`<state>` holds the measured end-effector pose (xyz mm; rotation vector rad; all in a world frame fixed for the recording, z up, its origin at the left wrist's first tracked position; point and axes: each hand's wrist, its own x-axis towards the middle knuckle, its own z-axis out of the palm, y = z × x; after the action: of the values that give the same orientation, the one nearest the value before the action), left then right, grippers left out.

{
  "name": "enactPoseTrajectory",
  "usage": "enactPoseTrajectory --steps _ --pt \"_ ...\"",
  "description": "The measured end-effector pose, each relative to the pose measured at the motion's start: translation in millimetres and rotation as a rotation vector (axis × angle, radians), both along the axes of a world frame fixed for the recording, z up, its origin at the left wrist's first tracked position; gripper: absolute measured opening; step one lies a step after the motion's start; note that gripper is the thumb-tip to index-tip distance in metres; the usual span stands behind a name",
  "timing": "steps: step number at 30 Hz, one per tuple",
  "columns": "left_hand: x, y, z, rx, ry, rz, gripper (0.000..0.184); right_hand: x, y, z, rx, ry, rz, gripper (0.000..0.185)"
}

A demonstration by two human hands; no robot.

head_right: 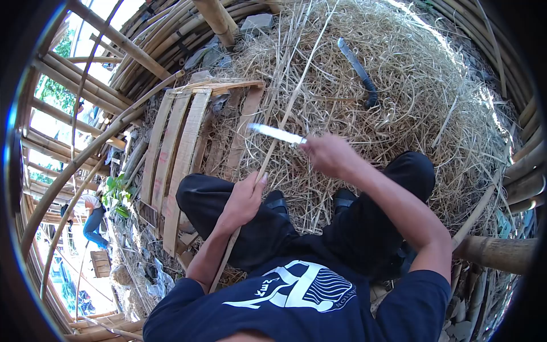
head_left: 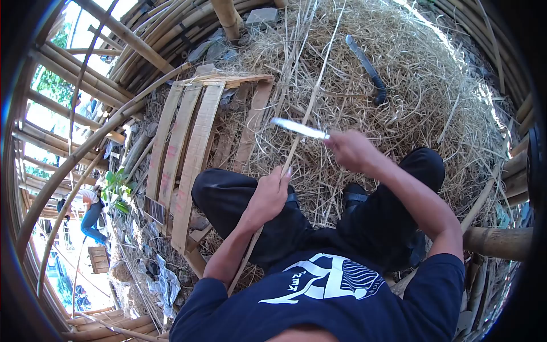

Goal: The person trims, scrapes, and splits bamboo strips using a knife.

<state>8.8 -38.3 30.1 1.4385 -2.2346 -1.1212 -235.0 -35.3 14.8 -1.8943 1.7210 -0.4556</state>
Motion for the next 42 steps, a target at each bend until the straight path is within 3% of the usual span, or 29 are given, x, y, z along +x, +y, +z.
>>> enactPoseTrajectory --steps 3,5,6,7,11,12,13,15,16,17,19,20,21,23,26,27,29,30,34,35,37,38,39,42 --pt "-1.5 -0.7 -4.7 -0.019 0.011 0.024 0.024 18.5 19.1 -9.1 0.01 -0.006 0.189 0.033" --pt "-1.3 1.9 -5.4 -0.059 0.011 0.007 0.027 2.0 9.4 -11.3 -0.073 0.011 0.167 0.034" --pt "-0.9 1.0 -0.7 -0.019 -0.016 0.013 0.027 -6.1 -2.4 -8.7 0.12 -0.137 -0.074 0.034" --pt "-1.1 0.9 -0.5 -0.019 -0.013 0.011 0.027 -21.4 -12.9 -6.8 -0.07 0.111 0.013 0.033" --pt "-1.7 1.1 -4.9 -0.021 0.003 -0.004 0.023 2.3 6.7 1.8 0.11 -0.074 -0.054 0.037" --pt "-3.6 -1.6 -5.4 -0.036 0.025 0.009 0.023 10.2 16.9 -5.8 -0.043 0.007 0.092 0.036" --pt "-5.8 -1.8 -4.6 -0.034 0.028 0.016 0.023 16.3 20.2 -11.4 -0.016 0.0 0.187 0.032" --pt "-6.3 3.0 1.3 -0.03 0.018 0.003 0.026 1.0 11.8 -11.2 -0.087 0.1 0.179 0.03" --pt "-5.2 3.5 3.3 -0.014 0.023 0.014 0.025 -13.4 -6.7 -30.9 0.029 0.05 -0.018 0.029" --pt "-2.3 6.8 0.8 -0.013 0.023 0.016 0.025 -29.5 -15.5 -7.4 0.214 -0.079 -0.217 0.03" --pt "4.5 10.8 -3.8 0.018 0.06 -0.005 0.024 -46.4 -21.4 1.4 -0.076 0.0 -0.249 0.031" --pt "4.4 8.3 -2.7 0.015 0.061 -0.009 0.024 -39.3 -11.3 0.5 0.029 -0.04 -0.277 0.031" --pt "3.0 6.9 -1.2 0.003 0.067 -0.002 0.024 -21.1 0.4 0.9 0.107 -0.145 -0.255 0.029" --pt "-0.4 5.3 -1.9 -0.001 0.081 0.012 0.024 3.8 19.2 -5.9 0.02 -0.085 0.064 0.027" --pt "-1.2 5.4 -1.1 -0.044 0.028 0.0 0.024 -4.3 8.7 -22.0 -0.006 0.101 0.106 0.026" --pt "0.3 8.8 2.2 -0.017 0.035 0.002 0.024 -13.6 -2.1 -11.6 0.194 -0.123 -0.185 0.03" --pt "4.1 11.3 3.5 -0.003 0.039 0.001 0.024 -54.3 -23.8 -22.7 -0.102 0.081 -0.206 0.033" --pt "5.8 14.7 0.7 0.008 0.034 -0.002 0.024 -40.4 -14.1 5.8 0.063 -0.069 -0.228 0.03" --pt "-5.3 10.1 -0.1 0.014 0.05 -0.008 0.025 9.3 20.5 -15.9 -0.076 -0.065 0.18 0.029" --pt "-7.4 8.9 0.4 0.008 0.06 -0.016 0.025 4.1 17.5 -15.2 -0.073 -0.064 0.177 0.029" --pt "-6.5 10.6 -1.9 0.033 0.019 -0.006 0.025 -11.8 -0.8 -6.3 0.144 -0.157 -0.082 0.028" --pt "-5.4 10.2 -2.0 0.037 0.001 -0.012 0.025 -28.9 -9.9 -11.0 -0.007 0.126 0.064 0.029" --pt "-5.5 8.8 -2.0 0.038 -0.013 -0.019 0.026 -26.0 -10.7 -14.9 -0.01 0.128 0.064 0.029" --pt "-4.9 3.4 -8.8 0.033 0.044 0.005 0.026 2.2 9.7 -8.3 0.051 -0.074 -0.037 0.03"
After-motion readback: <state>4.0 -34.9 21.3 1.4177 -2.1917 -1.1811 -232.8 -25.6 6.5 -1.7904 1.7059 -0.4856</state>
